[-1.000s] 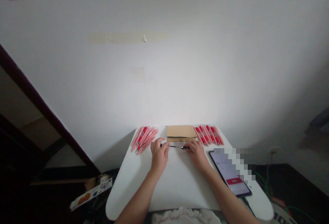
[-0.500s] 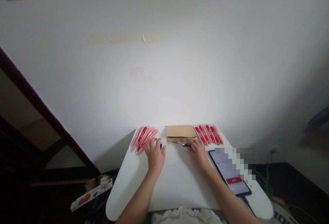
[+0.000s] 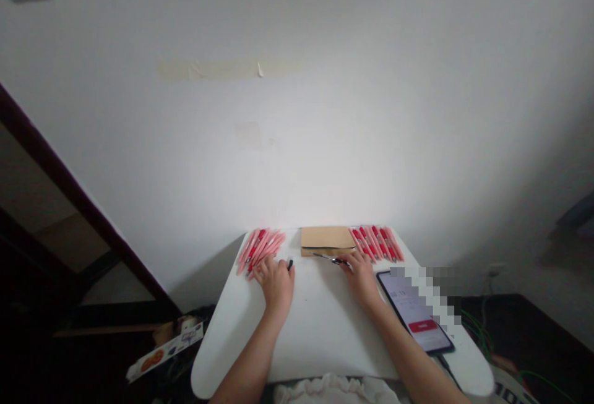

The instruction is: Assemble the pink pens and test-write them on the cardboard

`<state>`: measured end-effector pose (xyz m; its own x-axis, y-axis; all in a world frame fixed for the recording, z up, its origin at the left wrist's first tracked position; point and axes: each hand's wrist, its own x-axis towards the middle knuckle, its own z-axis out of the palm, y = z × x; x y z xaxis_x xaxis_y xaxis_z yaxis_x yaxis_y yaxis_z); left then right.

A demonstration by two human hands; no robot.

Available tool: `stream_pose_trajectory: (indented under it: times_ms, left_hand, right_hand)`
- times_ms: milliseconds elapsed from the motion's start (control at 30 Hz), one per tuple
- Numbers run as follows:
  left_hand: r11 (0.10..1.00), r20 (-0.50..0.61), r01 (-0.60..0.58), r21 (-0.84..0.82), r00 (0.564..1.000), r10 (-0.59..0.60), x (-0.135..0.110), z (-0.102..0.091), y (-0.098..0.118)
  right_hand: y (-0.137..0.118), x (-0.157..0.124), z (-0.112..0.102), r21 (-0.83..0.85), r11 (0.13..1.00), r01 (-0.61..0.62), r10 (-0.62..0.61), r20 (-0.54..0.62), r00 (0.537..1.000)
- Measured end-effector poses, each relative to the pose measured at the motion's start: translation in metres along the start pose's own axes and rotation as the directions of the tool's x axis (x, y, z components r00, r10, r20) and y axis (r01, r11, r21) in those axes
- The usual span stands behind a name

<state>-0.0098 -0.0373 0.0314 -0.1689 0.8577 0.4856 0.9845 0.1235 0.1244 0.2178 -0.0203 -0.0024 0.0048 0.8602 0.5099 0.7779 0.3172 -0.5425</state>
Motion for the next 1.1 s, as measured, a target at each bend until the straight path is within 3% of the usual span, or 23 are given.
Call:
stream_pose_trajectory:
  times_ms: [333,833,1100]
  left_hand:
    - [0.997,-0.056,-0.016,-0.081,0.998,0.012,0.001,0.001,-0.001]
    - [0.931,-0.239,-0.161,-0.327,0.968,0.084,0.006,0.012,-0.004]
    - [0.924,-0.234,-0.159,-0.348,0.969,0.079,0.005,0.01,-0.003]
  right_hand:
    - [0.002,-0.001,0.001,-0.002,1.0,0.001,-0.001,-0.029,1.0]
    - [0.005,-0.002,0.004,-0.1,0.995,-0.015,0.008,-0.065,0.998]
    - [0.005,-0.002,0.002,-0.093,0.995,-0.022,0.017,-0.048,0.999]
